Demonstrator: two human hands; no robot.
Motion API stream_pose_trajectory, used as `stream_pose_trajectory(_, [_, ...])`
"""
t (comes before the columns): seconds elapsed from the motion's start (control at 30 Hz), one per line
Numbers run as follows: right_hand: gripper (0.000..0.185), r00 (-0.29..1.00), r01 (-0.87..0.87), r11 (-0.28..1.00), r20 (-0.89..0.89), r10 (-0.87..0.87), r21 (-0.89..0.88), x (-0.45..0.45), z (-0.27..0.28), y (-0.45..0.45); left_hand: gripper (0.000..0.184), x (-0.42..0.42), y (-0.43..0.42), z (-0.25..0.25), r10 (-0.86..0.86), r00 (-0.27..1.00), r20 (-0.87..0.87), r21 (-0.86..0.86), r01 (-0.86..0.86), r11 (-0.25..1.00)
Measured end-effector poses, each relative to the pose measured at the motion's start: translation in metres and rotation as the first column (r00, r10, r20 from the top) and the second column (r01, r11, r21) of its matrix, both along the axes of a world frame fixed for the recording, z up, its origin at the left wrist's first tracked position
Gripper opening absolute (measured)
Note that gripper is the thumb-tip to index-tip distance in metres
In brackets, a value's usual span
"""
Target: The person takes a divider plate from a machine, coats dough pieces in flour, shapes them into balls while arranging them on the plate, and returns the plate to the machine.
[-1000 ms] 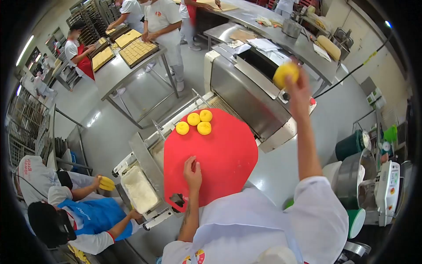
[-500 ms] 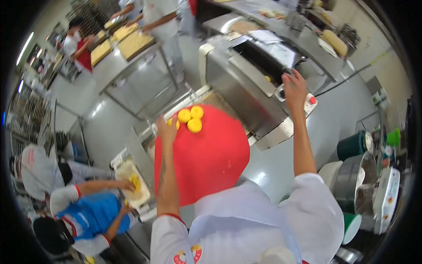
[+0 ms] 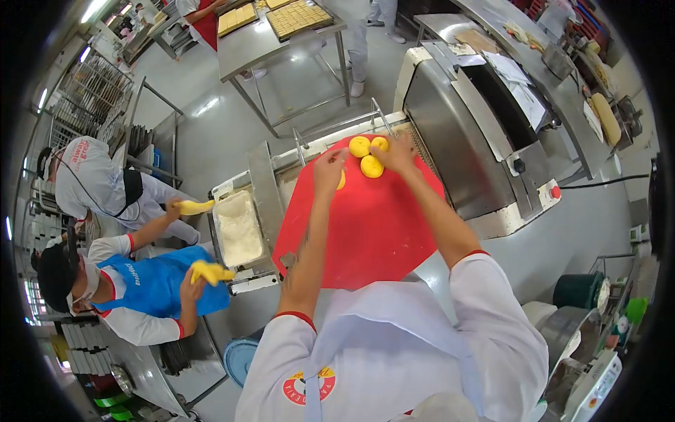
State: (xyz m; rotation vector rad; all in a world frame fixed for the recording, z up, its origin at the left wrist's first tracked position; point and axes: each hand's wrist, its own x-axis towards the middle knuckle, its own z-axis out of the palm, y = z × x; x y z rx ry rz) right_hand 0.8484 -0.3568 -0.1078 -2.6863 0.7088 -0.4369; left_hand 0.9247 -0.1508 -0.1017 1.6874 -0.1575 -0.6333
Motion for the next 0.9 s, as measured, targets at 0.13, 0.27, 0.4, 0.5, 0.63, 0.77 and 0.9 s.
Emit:
stream_pose_trajectory(0.13, [0.062,0.978,-0.2,0.902,0.139,0.158,0.382,0.002,-0.005,0.008,0.082,0.016,-0.038,-0.002,-0.081,0.866,0.493,0.441,-0.169,0.881])
stream_pose_trajectory(0.27, [0.053,0.86,-0.295,0.865,0.507,0.056,0.405,-0.05,0.072,-0.001,0.073,0.02,-0.061,-0.024,-0.348,0.789,0.507,0.586,-0.019,0.81])
stream_pose_trajectory(0.4, [0.046,0.515,-0.087,0.991,0.856,-0.046,0.105,-0.087,0.228,-0.092,0.057,-0.001,-0.059,-0.045,-0.167,0.766,0.62,0.288,-0.024,0.957])
stream_pose_trajectory(0.5, [0.048,0.048,-0.087,0.991,0.993,0.106,-0.102,-0.101,0.317,-0.154,0.056,-0.009,-0.051,-0.043,0.156,0.861,0.484,-0.062,-0.144,0.988])
stream_pose_trajectory(0.63, [0.048,0.62,0.23,0.966,0.783,-0.051,-0.12,-0.086,0.278,-0.224,0.054,-0.017,-0.052,0.001,0.22,0.865,0.451,-0.255,-0.112,0.96])
stream_pose_trajectory(0.77, [0.046,0.902,-0.026,0.999,0.431,0.006,0.04,-0.095,0.172,-0.176,0.055,-0.047,-0.068,0.071,0.043,0.893,0.448,-0.213,0.059,0.975])
stream_pose_trajectory(0.9, [0.049,0.834,-0.475,0.757,0.504,0.224,0.449,-0.123,0.173,-0.045,0.07,-0.097,-0.099,0.133,-0.146,0.614,0.775,-0.061,0.303,0.951])
